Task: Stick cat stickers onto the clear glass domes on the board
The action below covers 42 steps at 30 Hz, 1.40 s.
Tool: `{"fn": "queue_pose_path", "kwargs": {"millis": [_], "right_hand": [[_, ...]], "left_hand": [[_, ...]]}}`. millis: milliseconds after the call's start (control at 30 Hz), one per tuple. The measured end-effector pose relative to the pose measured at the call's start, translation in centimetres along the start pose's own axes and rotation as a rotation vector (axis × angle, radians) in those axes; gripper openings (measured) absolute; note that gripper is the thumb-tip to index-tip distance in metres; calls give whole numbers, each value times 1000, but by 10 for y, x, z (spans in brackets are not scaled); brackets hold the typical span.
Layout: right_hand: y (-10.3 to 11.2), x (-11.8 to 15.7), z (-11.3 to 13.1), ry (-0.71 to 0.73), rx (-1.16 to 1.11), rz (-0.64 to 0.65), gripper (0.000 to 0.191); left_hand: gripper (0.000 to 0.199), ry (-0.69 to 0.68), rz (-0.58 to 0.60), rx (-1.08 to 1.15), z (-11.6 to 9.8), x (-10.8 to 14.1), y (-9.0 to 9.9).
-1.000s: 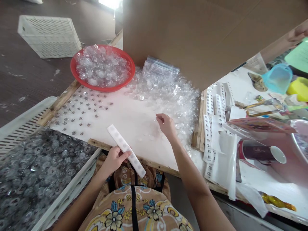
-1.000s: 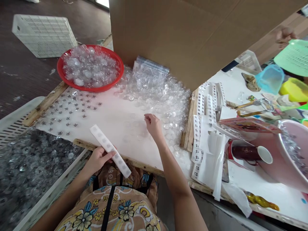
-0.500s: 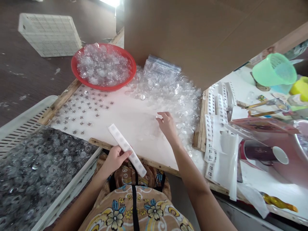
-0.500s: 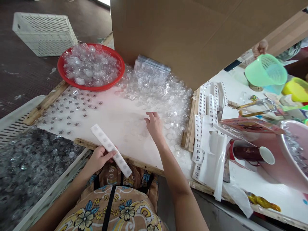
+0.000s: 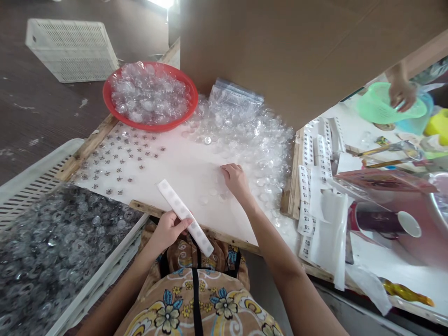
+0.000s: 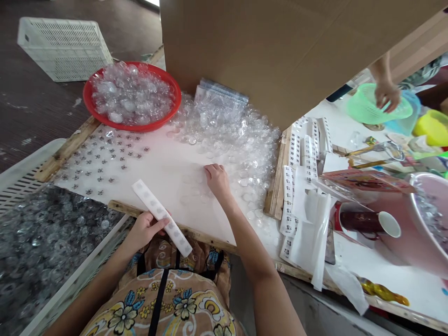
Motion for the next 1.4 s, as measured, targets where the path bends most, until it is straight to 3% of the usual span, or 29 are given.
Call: {"fn": "queue_pose_path", "kwargs": {"millis": [100,300,433,567,667,867,1067,1300,1400], "right_hand": [[3,2,-2,-21,-44,-21,29],[9,-8,-28,-330,-244,-18,22],[18,-11,-40,-420,-221,5,22],[26,-1,-39,-365,-123,-43,26],[23,10,-23,-220,-8,-72,31],[3,36,14,31,76,32,33],[5,57,12,71,-25,128,29],[15,59,2,8,-170,86,32],[25,65,-4,-37,-128,66,30]], "left_hand": [[44,13,6,-2,-2,0,0],[43,4,15,0,-1,0,0],[43,7,5,7,2,0,0],[44,17,10,4,1,0,0],[44,16,21,-15,-3,1,0],[43,7,5,-24,-4,1,0],[43,-10,8,-26,-3,0,0],[45,-10,-6,-9,-5,1,0],[45,-8,-9,-13,-5,0,0]]}}
Point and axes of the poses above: each hand's wrist, its own x-axis away from the middle knuckle, its own y-axis out of the back of the hand, z = x × y, the point moved 8 cm from there along -x, towards the middle knuckle, and after that the axes turned 10 degrees about -x, right-handed, at the moved point
